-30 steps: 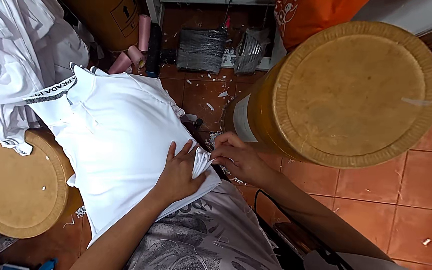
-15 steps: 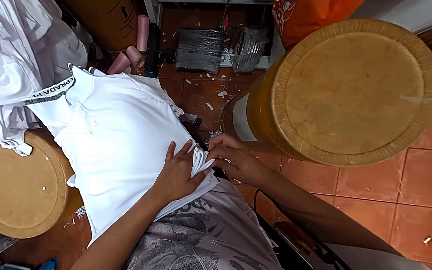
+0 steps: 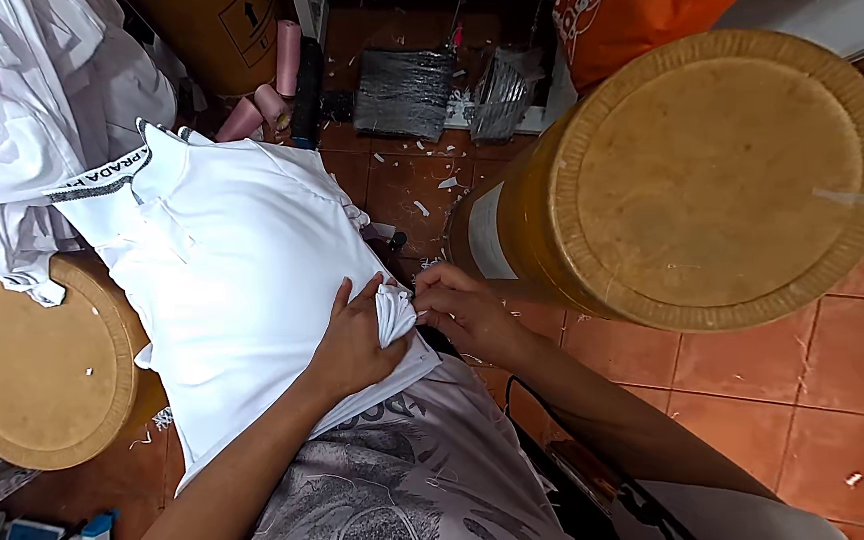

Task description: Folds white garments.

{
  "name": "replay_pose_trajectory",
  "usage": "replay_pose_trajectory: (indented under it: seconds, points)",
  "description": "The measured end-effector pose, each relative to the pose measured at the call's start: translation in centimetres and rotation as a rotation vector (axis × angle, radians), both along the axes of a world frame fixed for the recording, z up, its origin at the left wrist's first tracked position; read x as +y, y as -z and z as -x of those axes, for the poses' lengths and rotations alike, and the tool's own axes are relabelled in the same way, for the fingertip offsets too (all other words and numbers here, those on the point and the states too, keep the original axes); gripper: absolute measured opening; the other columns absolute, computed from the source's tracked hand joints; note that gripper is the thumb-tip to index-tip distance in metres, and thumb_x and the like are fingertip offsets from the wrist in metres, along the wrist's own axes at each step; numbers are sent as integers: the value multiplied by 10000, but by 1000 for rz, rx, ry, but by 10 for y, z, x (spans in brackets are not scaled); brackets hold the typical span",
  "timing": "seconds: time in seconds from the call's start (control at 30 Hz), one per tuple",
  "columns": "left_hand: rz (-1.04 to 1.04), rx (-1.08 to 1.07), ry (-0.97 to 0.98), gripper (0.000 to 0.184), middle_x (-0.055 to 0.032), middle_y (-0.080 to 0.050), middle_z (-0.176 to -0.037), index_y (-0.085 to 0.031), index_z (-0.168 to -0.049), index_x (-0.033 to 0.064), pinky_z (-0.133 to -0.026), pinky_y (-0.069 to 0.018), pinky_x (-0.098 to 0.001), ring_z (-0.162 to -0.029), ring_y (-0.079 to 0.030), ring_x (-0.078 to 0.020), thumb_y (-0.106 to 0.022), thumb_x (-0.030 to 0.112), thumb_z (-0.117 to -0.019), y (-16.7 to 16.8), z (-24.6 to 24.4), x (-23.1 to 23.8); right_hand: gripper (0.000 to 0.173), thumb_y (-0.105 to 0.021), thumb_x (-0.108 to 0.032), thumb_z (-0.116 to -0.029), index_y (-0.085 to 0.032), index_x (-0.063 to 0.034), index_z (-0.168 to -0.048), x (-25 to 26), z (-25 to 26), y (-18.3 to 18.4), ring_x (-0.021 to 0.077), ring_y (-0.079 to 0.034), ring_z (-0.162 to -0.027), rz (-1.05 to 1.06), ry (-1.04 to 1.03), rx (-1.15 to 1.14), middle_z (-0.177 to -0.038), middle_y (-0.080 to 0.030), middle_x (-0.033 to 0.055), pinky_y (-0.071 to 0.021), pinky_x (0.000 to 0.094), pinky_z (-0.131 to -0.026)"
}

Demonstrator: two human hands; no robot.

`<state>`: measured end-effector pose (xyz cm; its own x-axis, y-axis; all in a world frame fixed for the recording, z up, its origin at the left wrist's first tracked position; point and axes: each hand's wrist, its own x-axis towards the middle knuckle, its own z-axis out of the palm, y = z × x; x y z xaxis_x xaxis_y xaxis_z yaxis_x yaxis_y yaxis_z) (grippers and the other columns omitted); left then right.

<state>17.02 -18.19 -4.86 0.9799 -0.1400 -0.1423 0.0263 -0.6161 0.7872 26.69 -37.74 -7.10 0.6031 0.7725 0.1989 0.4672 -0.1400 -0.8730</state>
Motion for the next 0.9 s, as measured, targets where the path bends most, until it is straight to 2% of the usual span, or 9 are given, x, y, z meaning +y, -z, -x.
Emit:
replay_pose_trajectory:
  seconds: [0.1,0.17,0.27,0.37,0.47,0.63,0.7,0.83,0.9]
  points:
    - [191,100,-104,353,-130,-697,-1309,-714,-1210,-11,-1270,-97,-558,-1426,-496,-214,-577,219,-979,-6,-4,7,333,-748,-372,-907,-618,-70,-955,-7,3,10,69,-612,-953,-43,-63,26,-1111,-592,85,-541,180,-777]
    - [308,159,-183,318,-92,-718,-1244,-701,-1200,-12,-1286,-132,-480,-1336,-558,-115,-584,183,-978,-8,-4,11,303,-807,-355,-818,-706,-98,-942,-15,3,13,138,-620,-952,70,-172,-23,-1156,-606,116,-546,249,-777]
    - [313,153,-152,340,-98,-710,-1260,-694,-1215,-11,-1284,-119,-496,-1357,-542,-129,-584,209,-979,-8,-4,12,196,-717,-288,-897,-801,-123,-961,-14,1,17,153,-615,-920,112,-218,-95,-1116,-630,123,-536,260,-787]
    - [70,12,1,469,-148,-690,-1322,-710,-1234,-6,-1238,-159,-636,-1430,-493,-302,-614,350,-945,-4,0,6,229,-624,-242,-970,-735,-84,-845,-7,-4,9,134,-625,-936,86,-125,-70,-1049,-631,86,-546,264,-798]
    - [-46,-44,39,435,-158,-676,-1344,-715,-1224,-3,-1209,-182,-675,-1428,-491,-344,-595,293,-929,1,3,2,227,-564,-204,-996,-690,-79,-856,-1,-6,-1,87,-581,-939,111,-85,-22,-1073,-580,61,-510,208,-783]
    - [266,86,-182,295,-122,-745,-1158,-727,-1121,-36,-1268,-208,-477,-1269,-620,-156,-596,170,-954,-7,-1,11,395,-691,-529,-892,-691,-134,-905,-9,10,13,175,-616,-958,55,-145,-123,-1079,-616,102,-543,303,-775]
    - [355,127,-222,261,-89,-748,-1089,-719,-1086,-28,-1271,-215,-429,-1181,-644,-89,-603,156,-942,-7,0,13,300,-665,-440,-922,-781,-168,-969,-9,15,17,196,-611,-991,60,-208,-193,-1088,-631,116,-531,295,-833]
    - [176,-12,-8,478,-154,-678,-1338,-694,-1242,-29,-1254,-112,-613,-1448,-469,-278,-540,346,-988,-4,6,11,261,-641,-322,-994,-701,-119,-840,-2,17,15,24,-540,-1038,-86,-42,75,-1080,-561,19,-464,142,-910]
    - [26,-15,129,671,-138,-554,-1505,-612,-1384,3,-1243,-56,-657,-1535,-317,-311,-435,538,-1019,-7,11,9,306,-532,-324,-1048,-645,-100,-872,-3,16,20,12,-547,-1097,-111,59,295,-1101,-585,-18,-471,182,-952]
